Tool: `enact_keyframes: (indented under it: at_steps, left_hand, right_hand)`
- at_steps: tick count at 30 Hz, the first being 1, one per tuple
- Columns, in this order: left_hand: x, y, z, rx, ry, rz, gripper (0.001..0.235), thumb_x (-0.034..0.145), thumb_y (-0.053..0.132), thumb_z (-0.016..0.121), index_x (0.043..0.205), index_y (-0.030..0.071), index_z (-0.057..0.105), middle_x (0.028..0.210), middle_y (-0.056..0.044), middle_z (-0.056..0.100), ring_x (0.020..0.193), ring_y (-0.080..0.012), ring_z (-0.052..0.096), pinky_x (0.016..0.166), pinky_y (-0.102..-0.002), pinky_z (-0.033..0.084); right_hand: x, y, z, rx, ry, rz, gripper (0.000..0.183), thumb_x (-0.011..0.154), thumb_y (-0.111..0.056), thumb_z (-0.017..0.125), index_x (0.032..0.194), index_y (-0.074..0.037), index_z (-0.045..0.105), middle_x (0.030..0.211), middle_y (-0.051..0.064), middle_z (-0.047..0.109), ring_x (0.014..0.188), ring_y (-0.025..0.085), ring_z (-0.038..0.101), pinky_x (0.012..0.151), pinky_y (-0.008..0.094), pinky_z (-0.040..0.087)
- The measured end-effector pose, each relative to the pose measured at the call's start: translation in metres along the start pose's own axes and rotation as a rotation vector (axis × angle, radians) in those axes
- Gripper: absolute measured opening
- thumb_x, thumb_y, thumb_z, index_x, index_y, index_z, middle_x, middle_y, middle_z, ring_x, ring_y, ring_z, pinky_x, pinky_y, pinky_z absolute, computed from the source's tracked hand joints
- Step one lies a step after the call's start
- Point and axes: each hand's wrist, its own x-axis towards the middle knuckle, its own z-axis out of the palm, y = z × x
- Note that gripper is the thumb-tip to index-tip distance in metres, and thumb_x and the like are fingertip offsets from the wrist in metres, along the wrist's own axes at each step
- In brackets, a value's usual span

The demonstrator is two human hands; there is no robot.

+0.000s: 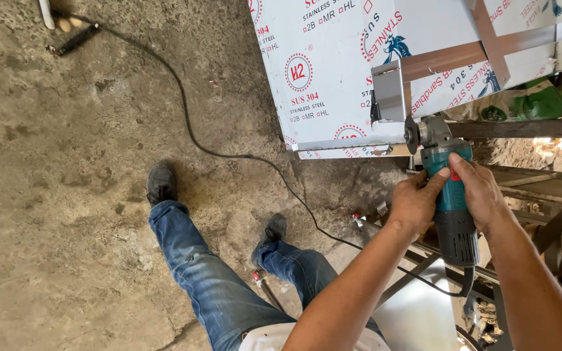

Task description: Fabricating a stainless steel structure by cutting, measuring, and grinding metal components in a workshop.

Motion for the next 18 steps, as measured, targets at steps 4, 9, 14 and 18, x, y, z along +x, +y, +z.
enact_keyframes:
  at_steps: [4,9,14,18]
  left_hand:
    - [0.002,0.001,-0.002,-0.045,-0.021,-0.032,0.087,0.090,0.051,0.071,0.144,-0.013,0.048,0.116,-0.028,0.070,0.094,-0.0272,0.072,0.076,-0.036,0.059]
    - [0.012,-0.010,-0.001,0.103,0.017,0.056,0.090,0.090,0.056,0.071,0.143,-0.015,0.052,0.121,-0.028,0.070,0.102,-0.0266,0.072,0.086,-0.034,0.057]
    - [0.011,-0.005,-0.005,0.072,-0.009,0.095,0.091,0.091,0.057,0.070,0.141,-0.016,0.052,0.120,-0.027,0.071,0.103,-0.0278,0.072,0.087,-0.035,0.057]
    - [0.006,0.006,-0.007,0.099,-0.046,0.050,0.082,0.092,0.057,0.068,0.136,-0.011,0.061,0.111,-0.026,0.074,0.096,-0.0290,0.073,0.081,-0.035,0.057]
  right_hand:
    - [0.007,0.008,-0.004,0.017,0.014,-0.036,0.056,0.101,-0.053,0.057,0.120,0.000,0.064,0.098,0.007,0.066,0.079,0.014,0.065,0.066,0.033,0.056]
    - [0.028,0.036,-0.023,0.004,0.019,-0.082,0.059,0.108,-0.053,0.060,0.116,0.006,0.060,0.098,0.008,0.062,0.082,0.016,0.061,0.071,0.034,0.053]
    - [0.013,0.007,-0.006,0.005,0.042,-0.046,0.054,0.102,-0.052,0.059,0.116,0.000,0.065,0.096,0.006,0.064,0.081,0.016,0.061,0.070,0.034,0.052]
    - [0.016,0.016,-0.012,0.028,0.045,-0.024,0.053,0.104,-0.052,0.058,0.115,-0.001,0.063,0.095,0.004,0.065,0.081,0.014,0.062,0.070,0.033,0.054]
